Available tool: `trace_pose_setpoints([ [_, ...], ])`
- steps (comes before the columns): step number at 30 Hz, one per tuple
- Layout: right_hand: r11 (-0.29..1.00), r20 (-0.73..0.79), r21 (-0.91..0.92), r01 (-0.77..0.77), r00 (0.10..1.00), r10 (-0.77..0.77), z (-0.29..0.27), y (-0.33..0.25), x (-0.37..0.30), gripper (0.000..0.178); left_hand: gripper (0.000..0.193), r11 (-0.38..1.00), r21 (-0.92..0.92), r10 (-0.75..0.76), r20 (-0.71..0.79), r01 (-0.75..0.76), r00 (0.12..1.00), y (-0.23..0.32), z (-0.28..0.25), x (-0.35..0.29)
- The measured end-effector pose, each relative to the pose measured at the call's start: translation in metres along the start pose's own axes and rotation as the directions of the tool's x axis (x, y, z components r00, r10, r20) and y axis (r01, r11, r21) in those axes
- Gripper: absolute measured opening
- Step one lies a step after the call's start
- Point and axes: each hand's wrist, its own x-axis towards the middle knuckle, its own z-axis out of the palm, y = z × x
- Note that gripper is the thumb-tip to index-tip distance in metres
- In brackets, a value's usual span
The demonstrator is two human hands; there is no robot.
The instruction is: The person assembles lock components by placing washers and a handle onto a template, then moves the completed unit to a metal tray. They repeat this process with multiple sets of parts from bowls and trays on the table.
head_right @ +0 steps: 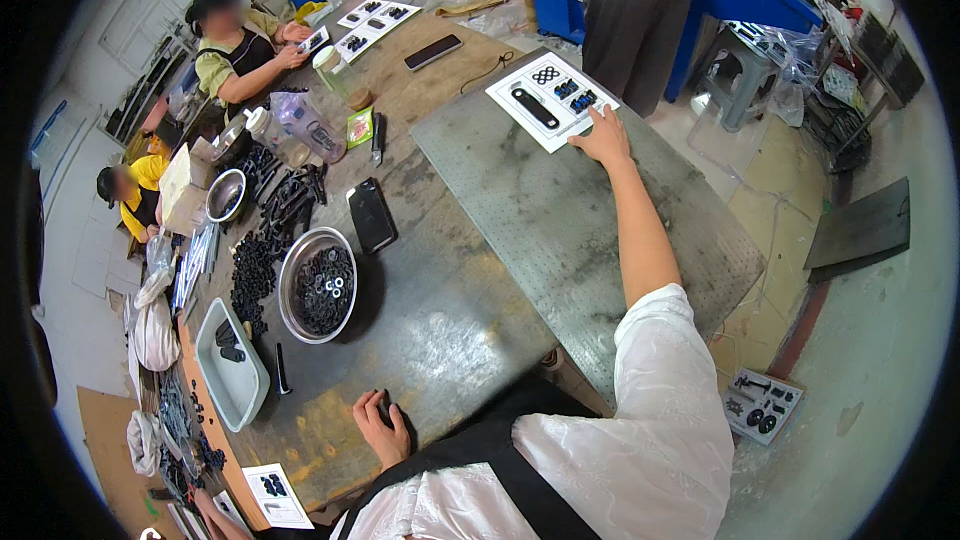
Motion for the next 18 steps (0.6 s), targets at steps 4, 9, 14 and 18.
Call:
trace_pose_setpoints([
  [4, 0.999, -0.028, -0.016, 0.036, 0.999, -0.037, 0.003, 0.0, 0.009, 0.097, 0.034, 1.0, 0.012, -0.02, 0.011, 0.02, 1.0, 0.002, 0.0, 0.001],
  [9, 0.995, -0.04, -0.042, 0.087, 0.995, -0.089, 0.005, 0.008, 0.018, 0.097, 0.032, 0.999, 0.049, 0.001, -0.006, 0.0, 1.0, 0.005, 0.002, 0.003],
  [14, 0.995, -0.069, -0.035, 0.098, 0.993, -0.1, 0.011, 0.002, 0.021, 0.096, 0.033, 0.999, 0.047, -0.017, -0.022, 0.018, 1.0, 0.003, 0.002, -0.003],
  [18, 0.998, -0.021, -0.026, 0.063, 0.998, -0.064, 0.002, 0.005, 0.023, 0.098, 0.035, 0.998, 0.042, -0.045, 0.011, 0.044, 0.999, -0.006, 0.006, -0.001],
])
